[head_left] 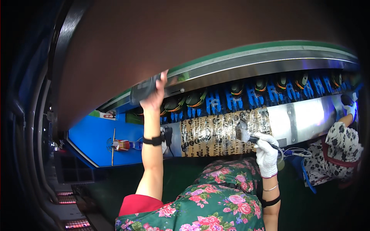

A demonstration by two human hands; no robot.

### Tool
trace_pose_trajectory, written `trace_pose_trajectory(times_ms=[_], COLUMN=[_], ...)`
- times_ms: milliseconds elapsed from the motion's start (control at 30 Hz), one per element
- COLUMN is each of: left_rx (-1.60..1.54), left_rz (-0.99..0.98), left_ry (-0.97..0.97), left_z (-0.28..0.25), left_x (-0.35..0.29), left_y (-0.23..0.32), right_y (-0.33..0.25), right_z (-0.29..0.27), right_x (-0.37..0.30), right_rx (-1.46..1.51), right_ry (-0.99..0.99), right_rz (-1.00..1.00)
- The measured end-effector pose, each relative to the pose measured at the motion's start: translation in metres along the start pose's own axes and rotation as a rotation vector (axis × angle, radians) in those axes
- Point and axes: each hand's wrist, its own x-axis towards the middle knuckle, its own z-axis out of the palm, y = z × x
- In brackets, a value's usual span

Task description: Apply liquid adhesive or primer to the bottom of shoe soles using a manual brush.

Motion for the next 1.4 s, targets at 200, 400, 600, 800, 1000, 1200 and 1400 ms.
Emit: trace_pose_trajectory(times_ms=[200,400,600,800,1000,1200,1400], left_rx=[-0.118,1.647,2.435,2.425,2.469,2.063,2.026], left_rz=[0.409,0.688,0.526,0.663,0.669,-0.420,-0.447], left_ry=[0.400,0.774,0.901,0.823,0.367,0.221,-0.257], left_z=[0.011,0.022,-0.005,-0.019,0.019,0.041,0.030], left_x=[-0.026,-0.024,0.019,0.031,0.090,0.240,0.384], left_y=[-0.002,-0.004,0.067,0.087,0.021,-0.157,-0.350], right_y=[0.021,0.021,0.038,0.024,0.004,-0.030,-0.075], right_z=[-0.003,-0.015,-0.006,-0.012,-0.032,-0.055,-0.070], right_x=[0.006,0.000,0.009,0.008,-0.003,-0.014,-0.024], right_rx=[-0.071,-0.058,-0.126,-0.108,-0.083,-0.039,-0.079], right_ry=[-0.036,0.069,0.022,0.052,0.106,0.192,0.388], right_rz=[0.009,0.069,0.082,0.052,0.007,-0.096,-0.156])
